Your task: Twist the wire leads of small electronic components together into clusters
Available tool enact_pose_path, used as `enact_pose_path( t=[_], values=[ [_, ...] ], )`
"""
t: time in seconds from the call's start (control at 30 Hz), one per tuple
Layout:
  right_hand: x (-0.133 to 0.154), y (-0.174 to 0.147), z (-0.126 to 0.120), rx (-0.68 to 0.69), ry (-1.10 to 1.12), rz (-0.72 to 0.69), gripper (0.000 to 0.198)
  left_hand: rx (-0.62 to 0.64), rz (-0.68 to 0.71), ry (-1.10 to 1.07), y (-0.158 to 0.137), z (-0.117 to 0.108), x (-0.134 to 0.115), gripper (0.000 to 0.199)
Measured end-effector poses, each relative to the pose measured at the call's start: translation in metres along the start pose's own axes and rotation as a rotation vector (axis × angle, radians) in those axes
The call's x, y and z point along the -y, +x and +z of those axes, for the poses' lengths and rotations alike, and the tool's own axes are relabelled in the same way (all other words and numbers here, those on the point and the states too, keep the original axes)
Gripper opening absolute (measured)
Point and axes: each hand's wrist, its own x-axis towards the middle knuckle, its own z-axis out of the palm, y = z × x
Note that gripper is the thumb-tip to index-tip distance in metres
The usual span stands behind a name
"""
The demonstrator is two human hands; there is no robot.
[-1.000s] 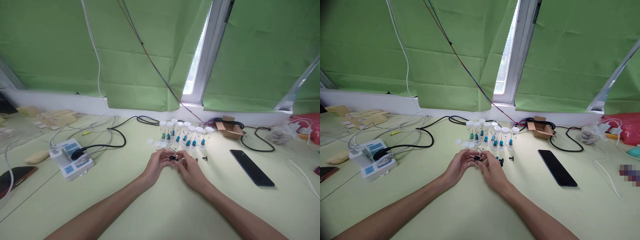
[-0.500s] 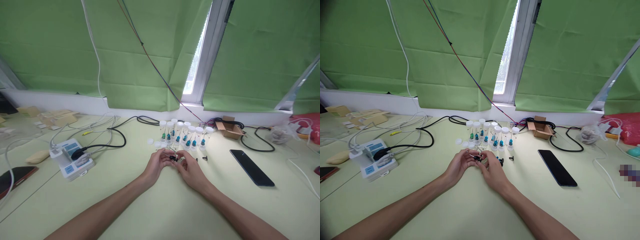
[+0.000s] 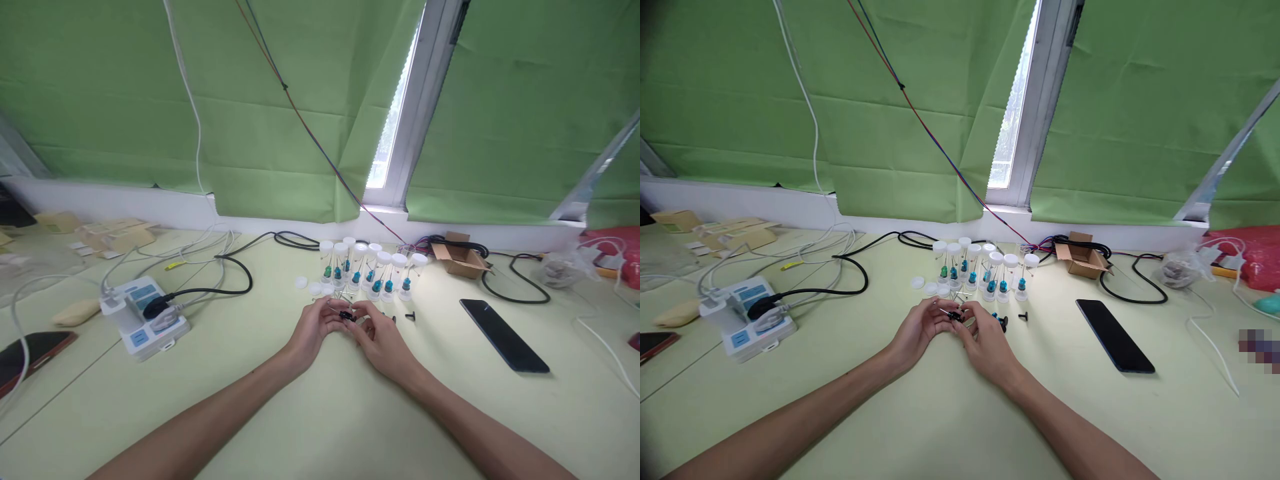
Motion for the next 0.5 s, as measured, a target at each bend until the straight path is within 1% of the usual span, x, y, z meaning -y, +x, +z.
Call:
enact_pose_path(
  t=[0.2,0.4,0.5],
  values=[
    [-0.003,0.0,0.001,-0.013,-0.008,-0.004,0.025,0.001,0.0,0.005,0.0002,0.0002,-0.0001,0.036],
    [-0.0042,0.0014,0.0013,0.011,0.026,0.01,0.02,0.01,-0.002,0.002,0.002,-0.0013,0.001,0.038],
    [-0.0019,0.0014,0.0006,0.025,0.039,0.013,0.021,0.021,0.001,-0.004,0.002,-0.0011,0.0009,0.04]
  ],
)
